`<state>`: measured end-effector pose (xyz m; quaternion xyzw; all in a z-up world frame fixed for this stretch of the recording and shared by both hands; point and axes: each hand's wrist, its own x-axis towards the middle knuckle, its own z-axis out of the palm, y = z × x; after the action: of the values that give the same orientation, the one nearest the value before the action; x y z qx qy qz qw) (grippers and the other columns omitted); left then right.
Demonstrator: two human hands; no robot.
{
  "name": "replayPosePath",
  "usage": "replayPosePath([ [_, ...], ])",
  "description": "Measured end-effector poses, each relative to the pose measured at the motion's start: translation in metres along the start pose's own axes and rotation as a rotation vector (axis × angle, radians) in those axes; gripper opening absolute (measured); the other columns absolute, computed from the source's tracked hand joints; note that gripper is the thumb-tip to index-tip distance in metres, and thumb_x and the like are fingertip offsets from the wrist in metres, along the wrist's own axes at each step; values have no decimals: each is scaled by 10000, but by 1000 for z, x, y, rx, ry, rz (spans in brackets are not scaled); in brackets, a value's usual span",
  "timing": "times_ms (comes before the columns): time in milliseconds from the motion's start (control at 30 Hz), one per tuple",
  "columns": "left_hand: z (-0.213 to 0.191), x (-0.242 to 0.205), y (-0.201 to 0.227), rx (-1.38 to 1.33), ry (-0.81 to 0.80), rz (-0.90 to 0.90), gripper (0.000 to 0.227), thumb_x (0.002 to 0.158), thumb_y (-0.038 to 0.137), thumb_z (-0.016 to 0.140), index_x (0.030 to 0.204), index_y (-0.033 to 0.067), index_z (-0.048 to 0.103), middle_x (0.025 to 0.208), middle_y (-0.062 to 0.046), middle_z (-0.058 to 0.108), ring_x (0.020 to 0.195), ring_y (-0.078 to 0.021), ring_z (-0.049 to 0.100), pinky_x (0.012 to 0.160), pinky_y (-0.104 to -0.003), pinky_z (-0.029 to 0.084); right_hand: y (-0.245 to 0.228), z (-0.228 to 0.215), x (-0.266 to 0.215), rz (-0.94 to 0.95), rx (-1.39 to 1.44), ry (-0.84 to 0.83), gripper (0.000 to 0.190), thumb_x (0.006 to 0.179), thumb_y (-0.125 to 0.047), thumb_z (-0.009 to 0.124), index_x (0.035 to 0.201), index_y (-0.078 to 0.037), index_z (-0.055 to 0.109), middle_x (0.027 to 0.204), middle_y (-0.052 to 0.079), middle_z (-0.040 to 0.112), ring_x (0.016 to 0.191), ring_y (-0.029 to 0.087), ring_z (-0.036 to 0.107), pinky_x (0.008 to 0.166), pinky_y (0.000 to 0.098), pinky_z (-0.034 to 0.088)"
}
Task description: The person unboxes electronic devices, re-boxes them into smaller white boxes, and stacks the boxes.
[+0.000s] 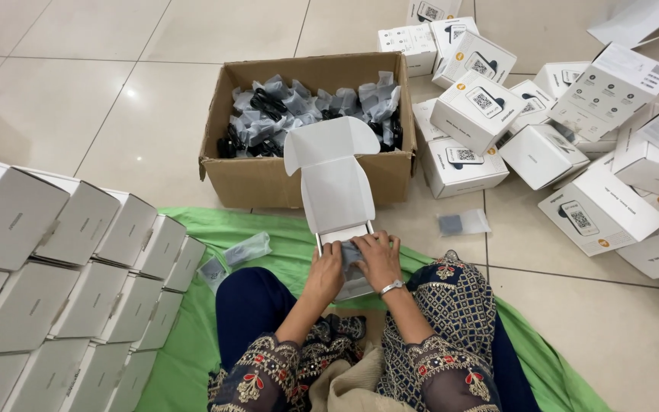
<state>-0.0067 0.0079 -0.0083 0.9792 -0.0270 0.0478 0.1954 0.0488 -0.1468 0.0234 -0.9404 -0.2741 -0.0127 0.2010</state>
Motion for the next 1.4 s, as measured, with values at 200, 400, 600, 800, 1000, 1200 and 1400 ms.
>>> replayPosePath([
  [200,-28,-6,11,-38,80,-39,507,764,17,743,1215,-26,515,1141,-225,577,1027,-406,624,893,-469,516,-7,-8,-1,56,93,97,598,657,-202,888,1223,-181,697,1182,-21,695,1149,249,534,975,425,375],
  [400,-46,4,21,-37,-41,-65,596,638,30,837,1126,-22,499,1134,-207,531,1045,-400,604,776,-456,550,-12,-16,0,50,123,122,431,637,-203,897,1037,-181,738,1080,-46,733,1100,225,553,954,421,375],
  [600,-6,12,-2,47,27,-54,487,660,-158,679,1084,0,499,1123,-188,545,1092,-395,603,763,-426,584,-7,-8,0,28,121,125,343,668,-226,904,975,-176,759,1019,-47,738,1111,217,555,994,431,366],
  [800,-5,14,-5,20,57,-29,415,685,-144,669,1041,-7,504,1096,-204,562,1074,-415,611,758,-444,589,8,4,3,-28,32,24,320,772,-356,840,1059,-226,786,1066,-55,725,1183,221,536,1080,474,331],
  [1000,10,21,-19,7,11,-51,385,704,-88,669,1046,-5,513,1078,-208,575,1051,-418,622,772,-467,575,6,-30,2,-96,58,-234,860,569,-665,859,1297,-233,703,1268,-22,591,1319,246,396,1208,599,54],
  [1200,0,17,-17,-54,87,-2,333,746,-77,631,1050,12,528,1097,-210,568,1049,-426,618,790,-497,557,16,-17,0,-92,79,-220,781,615,-647,818,1277,-247,706,1274,-46,597,1356,240,376,1220,601,27],
  [1400,-60,-9,22,-217,203,-166,321,858,72,706,1133,33,547,1244,-197,553,1034,-410,625,800,-497,545,12,-9,0,-46,111,-108,468,815,-546,713,1164,-241,779,1170,-48,655,1266,226,468,1223,603,102],
])
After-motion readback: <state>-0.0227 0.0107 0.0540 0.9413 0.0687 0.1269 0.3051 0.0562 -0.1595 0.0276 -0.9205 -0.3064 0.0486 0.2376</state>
